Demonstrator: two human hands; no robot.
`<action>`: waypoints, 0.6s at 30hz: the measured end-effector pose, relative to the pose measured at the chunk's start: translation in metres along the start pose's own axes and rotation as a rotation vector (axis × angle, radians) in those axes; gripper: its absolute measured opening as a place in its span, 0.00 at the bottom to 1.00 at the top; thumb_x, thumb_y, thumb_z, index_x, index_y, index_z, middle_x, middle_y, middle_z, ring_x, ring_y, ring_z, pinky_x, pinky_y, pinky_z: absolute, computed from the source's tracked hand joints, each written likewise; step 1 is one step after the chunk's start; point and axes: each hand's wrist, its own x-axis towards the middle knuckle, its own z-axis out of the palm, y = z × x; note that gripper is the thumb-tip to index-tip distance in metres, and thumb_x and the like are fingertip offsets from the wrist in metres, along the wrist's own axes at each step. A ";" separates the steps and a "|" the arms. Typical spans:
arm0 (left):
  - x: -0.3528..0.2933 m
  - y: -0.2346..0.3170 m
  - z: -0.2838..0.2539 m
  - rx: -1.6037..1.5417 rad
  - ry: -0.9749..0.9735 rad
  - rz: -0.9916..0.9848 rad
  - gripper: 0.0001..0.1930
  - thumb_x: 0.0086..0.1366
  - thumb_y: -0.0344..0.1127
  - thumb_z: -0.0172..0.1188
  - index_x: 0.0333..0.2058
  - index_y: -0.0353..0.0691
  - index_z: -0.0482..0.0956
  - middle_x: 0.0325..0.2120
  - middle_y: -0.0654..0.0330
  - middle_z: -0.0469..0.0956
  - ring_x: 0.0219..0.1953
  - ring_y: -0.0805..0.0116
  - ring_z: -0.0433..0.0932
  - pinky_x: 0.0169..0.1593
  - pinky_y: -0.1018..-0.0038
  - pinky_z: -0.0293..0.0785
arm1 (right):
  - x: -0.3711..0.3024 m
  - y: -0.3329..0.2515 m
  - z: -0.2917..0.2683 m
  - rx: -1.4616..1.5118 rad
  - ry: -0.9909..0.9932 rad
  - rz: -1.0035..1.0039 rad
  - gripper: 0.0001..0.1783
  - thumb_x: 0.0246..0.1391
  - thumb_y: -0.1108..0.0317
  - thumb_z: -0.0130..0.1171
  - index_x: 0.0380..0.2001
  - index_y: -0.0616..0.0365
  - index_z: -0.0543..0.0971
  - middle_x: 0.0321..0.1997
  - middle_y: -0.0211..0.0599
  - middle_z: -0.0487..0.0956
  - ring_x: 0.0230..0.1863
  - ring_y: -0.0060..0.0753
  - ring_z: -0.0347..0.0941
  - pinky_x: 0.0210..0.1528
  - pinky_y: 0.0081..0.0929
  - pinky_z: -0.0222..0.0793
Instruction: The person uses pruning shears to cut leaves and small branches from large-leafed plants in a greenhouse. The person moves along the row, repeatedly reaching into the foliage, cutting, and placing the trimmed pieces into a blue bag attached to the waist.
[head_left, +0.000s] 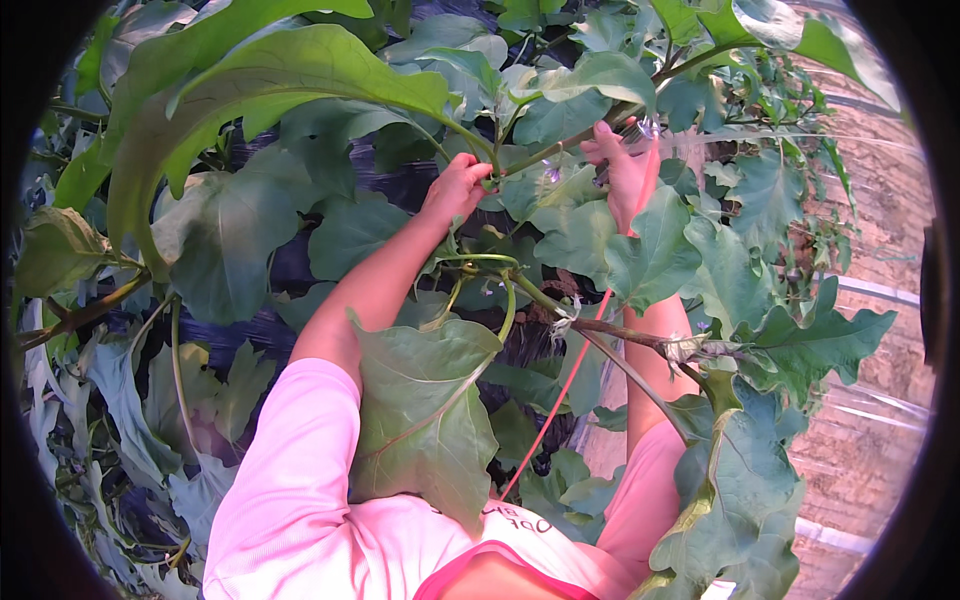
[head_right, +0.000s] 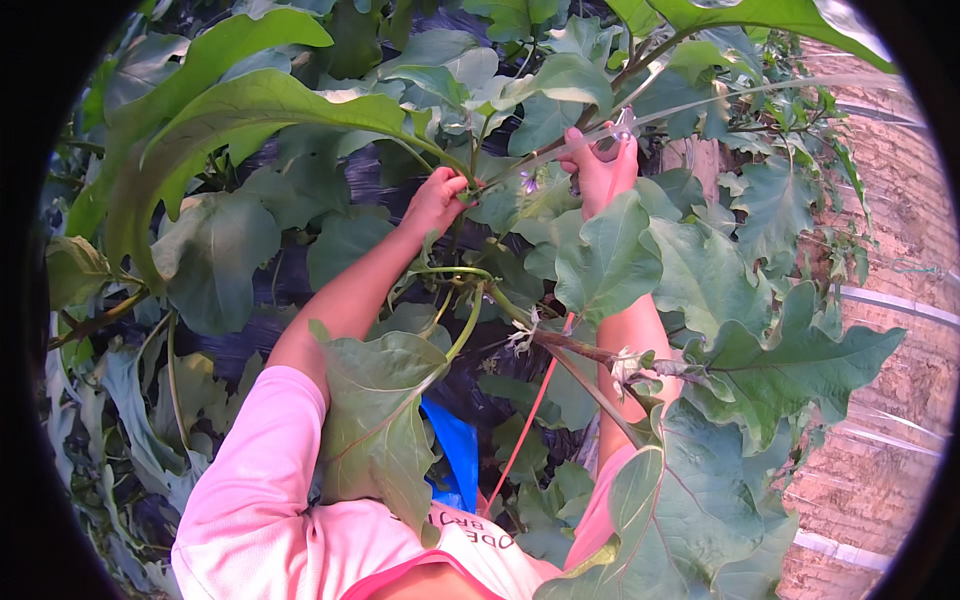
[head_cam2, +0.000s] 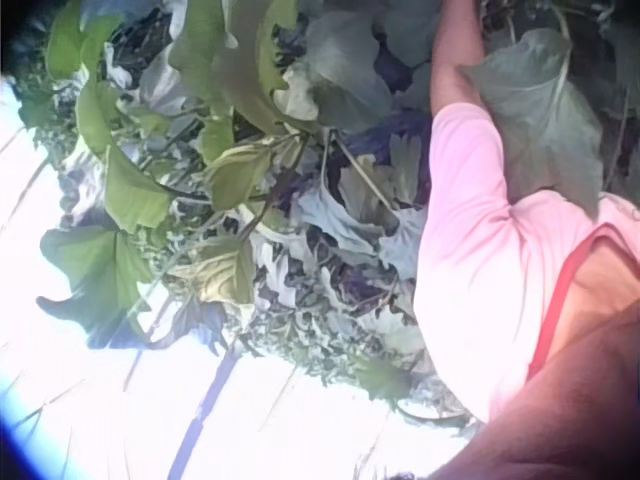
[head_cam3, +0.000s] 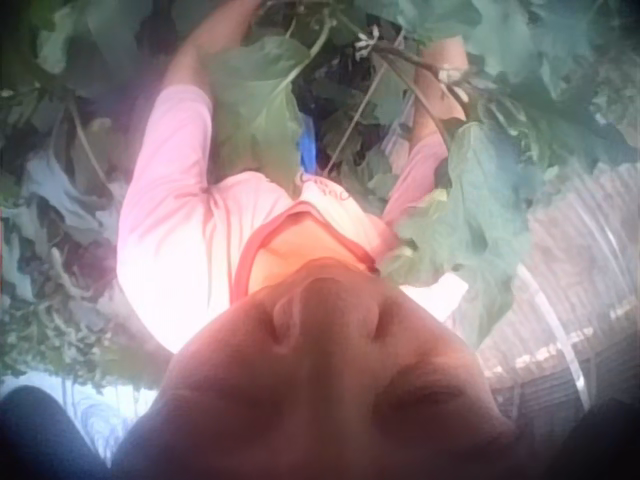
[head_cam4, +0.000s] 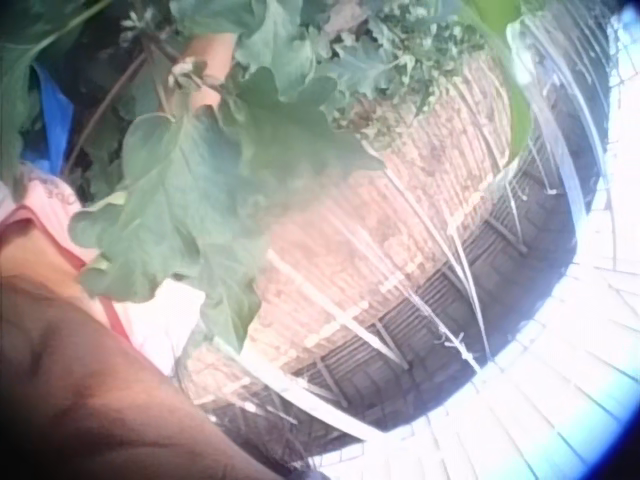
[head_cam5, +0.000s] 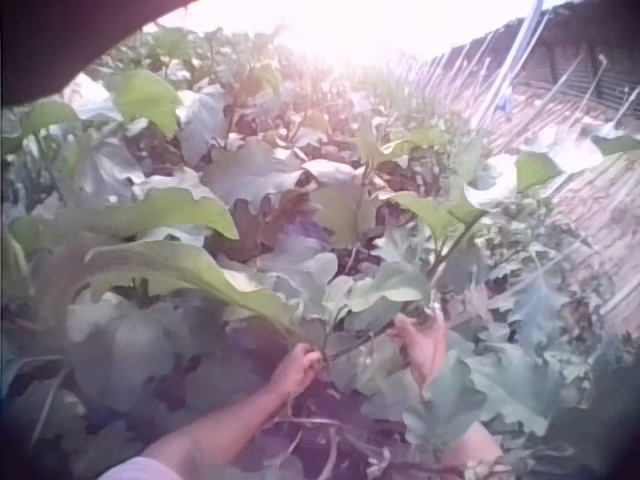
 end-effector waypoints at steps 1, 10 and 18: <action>0.002 0.006 -0.008 0.224 -0.036 0.088 0.14 0.59 0.23 0.63 0.44 0.38 0.82 0.39 0.57 0.76 0.37 0.63 0.81 0.44 0.71 0.78 | -0.002 0.000 -0.003 0.024 0.017 0.015 0.32 0.55 0.71 0.70 0.57 0.65 0.63 0.39 0.44 0.80 0.32 0.33 0.82 0.31 0.25 0.77; -0.025 0.014 -0.003 -0.067 0.261 0.070 0.08 0.61 0.23 0.63 0.39 0.34 0.80 0.36 0.59 0.78 0.38 0.66 0.81 0.44 0.72 0.78 | -0.022 -0.002 0.008 0.174 0.058 -0.020 0.21 0.56 0.72 0.69 0.46 0.60 0.67 0.33 0.40 0.80 0.30 0.34 0.83 0.29 0.24 0.77; -0.040 0.009 0.041 -0.235 0.523 -0.208 0.09 0.64 0.29 0.66 0.40 0.34 0.77 0.33 0.58 0.82 0.32 0.70 0.81 0.39 0.72 0.77 | -0.040 0.001 0.012 0.159 0.082 -0.109 0.14 0.58 0.73 0.68 0.43 0.66 0.75 0.33 0.41 0.83 0.29 0.32 0.83 0.28 0.23 0.76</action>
